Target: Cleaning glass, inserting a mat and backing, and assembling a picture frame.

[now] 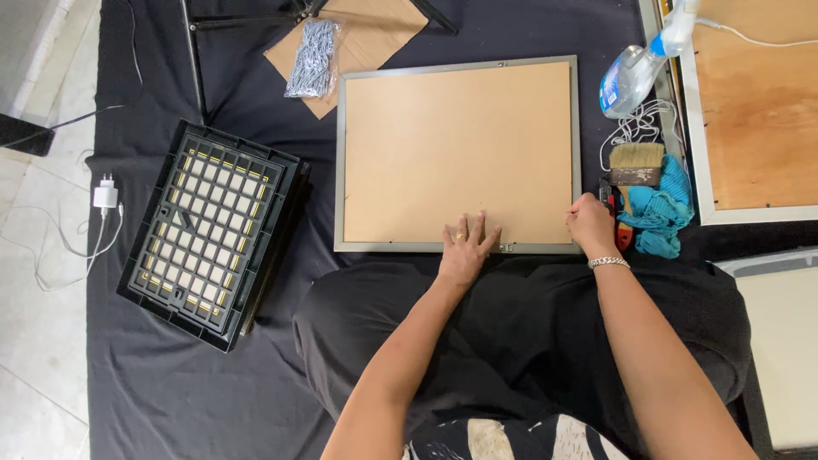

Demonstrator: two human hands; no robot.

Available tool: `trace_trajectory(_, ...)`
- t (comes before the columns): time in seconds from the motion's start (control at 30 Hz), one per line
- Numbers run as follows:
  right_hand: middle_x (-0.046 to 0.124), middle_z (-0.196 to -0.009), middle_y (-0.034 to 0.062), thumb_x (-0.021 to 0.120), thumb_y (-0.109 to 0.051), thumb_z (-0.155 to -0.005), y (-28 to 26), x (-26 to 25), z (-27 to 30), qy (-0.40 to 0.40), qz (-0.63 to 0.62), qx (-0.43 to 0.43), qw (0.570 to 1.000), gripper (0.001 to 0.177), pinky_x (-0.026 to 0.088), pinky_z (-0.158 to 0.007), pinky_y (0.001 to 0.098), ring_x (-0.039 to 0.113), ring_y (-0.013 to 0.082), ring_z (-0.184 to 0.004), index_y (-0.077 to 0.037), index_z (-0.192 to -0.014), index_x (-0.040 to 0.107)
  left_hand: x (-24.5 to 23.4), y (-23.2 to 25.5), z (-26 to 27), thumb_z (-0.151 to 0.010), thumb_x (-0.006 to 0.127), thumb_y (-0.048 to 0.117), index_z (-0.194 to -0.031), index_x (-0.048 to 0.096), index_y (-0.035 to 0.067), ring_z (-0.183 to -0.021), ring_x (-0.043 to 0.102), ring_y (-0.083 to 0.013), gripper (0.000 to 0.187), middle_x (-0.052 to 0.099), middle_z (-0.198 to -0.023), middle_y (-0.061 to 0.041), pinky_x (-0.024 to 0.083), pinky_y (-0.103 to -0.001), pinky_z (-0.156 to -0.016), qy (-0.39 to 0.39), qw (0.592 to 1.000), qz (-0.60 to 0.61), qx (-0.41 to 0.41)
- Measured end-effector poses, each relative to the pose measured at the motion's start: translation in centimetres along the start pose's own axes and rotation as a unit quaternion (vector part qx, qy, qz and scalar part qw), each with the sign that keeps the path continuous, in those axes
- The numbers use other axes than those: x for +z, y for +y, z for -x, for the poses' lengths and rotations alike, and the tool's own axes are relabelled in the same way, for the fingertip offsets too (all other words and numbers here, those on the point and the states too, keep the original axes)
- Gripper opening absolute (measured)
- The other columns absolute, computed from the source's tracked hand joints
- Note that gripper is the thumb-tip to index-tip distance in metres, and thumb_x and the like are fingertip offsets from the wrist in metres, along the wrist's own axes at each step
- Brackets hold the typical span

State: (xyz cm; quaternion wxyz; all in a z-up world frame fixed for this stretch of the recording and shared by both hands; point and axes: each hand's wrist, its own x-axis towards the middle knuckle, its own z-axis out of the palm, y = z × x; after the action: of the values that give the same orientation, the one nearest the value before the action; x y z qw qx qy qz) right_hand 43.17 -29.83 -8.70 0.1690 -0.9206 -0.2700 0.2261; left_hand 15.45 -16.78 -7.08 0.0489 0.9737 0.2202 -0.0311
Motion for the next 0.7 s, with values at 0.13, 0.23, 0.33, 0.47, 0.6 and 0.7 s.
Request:
trace_trajectory(0.13,0.074,-0.101,0.0147,0.070,-0.017,-0.090,-0.3,-0.2,0.5,-0.005,0.005,0.004,1.000,0.015,0.053,-0.096,0.0520,0.071,0.0407,-0.105,-0.012,-0.103,0.065,0.2,0.1,-0.3,-0.085,0.081,0.032,-0.152,0.043,0.035,-0.142,0.045,-0.0481,0.077,0.039,-0.162,-0.013,0.039,-0.074,-0.106,0.036,0.999,0.001,-0.001)
trace_trajectory(0.23,0.073,-0.109,0.0128,0.070,-0.025,-0.089,0.2,-0.1,0.2,-0.021,-0.042,0.028,0.999,0.025,0.050,-0.101,0.0509,0.067,0.0378,-0.115,-0.016,-0.111,0.061,1.7,0.6,-2.3,-0.083,0.082,0.029,-0.145,0.052,0.035,-0.136,0.050,-0.0494,0.069,0.045,-0.155,-0.013,0.047,-0.072,-0.097,0.072,0.997,0.022,-0.018)
trace_trajectory(0.33,0.072,-0.106,0.0086,0.068,-0.018,-0.084,0.1,0.0,-0.4,0.001,-0.181,0.075,0.981,0.030,0.053,-0.090,0.0441,0.069,0.0318,-0.105,-0.016,-0.114,0.067,0.8,2.3,-4.7,-0.088,0.072,0.032,-0.111,0.076,0.024,-0.110,0.067,-0.0460,0.025,0.065,-0.122,-0.017,0.041,-0.074,-0.101,0.130,0.991,-0.023,-0.023)
trace_trajectory(0.47,0.064,-0.107,0.0158,0.059,-0.010,-0.097,-2.1,-2.6,0.0,0.081,-0.237,0.063,0.966,0.021,0.054,-0.086,0.0489,0.066,0.0391,-0.103,-0.010,-0.115,0.070,-1.5,5.9,-9.0,-0.094,0.065,0.023,-0.134,0.062,0.023,-0.130,0.061,-0.0384,0.040,0.058,-0.141,-0.005,0.045,-0.064,-0.110,0.081,0.995,0.019,0.061)
trace_trajectory(0.6,0.066,-0.107,0.0203,0.056,-0.009,-0.100,-3.1,-2.7,-0.9,0.116,-0.307,0.051,0.943,0.022,0.060,-0.076,0.0402,0.072,0.0318,-0.089,-0.011,-0.114,0.073,-5.6,7.7,-11.5,-0.100,0.057,0.020,-0.146,0.050,0.033,-0.142,0.052,-0.0305,0.048,0.050,-0.153,0.006,0.042,-0.056,-0.115,0.057,0.990,0.001,0.125)
trace_trajectory(0.7,0.055,-0.118,0.0267,0.048,-0.002,-0.105,-3.2,-2.4,-1.6,0.083,-0.380,0.041,0.920,0.029,0.063,-0.079,0.0431,0.067,0.0393,-0.101,-0.001,-0.128,0.065,-0.6,7.7,-16.2,-0.100,0.056,0.024,-0.148,0.047,0.038,-0.144,0.051,-0.0304,0.051,0.052,-0.152,0.010,0.041,-0.055,-0.115,0.100,0.990,0.002,0.096)
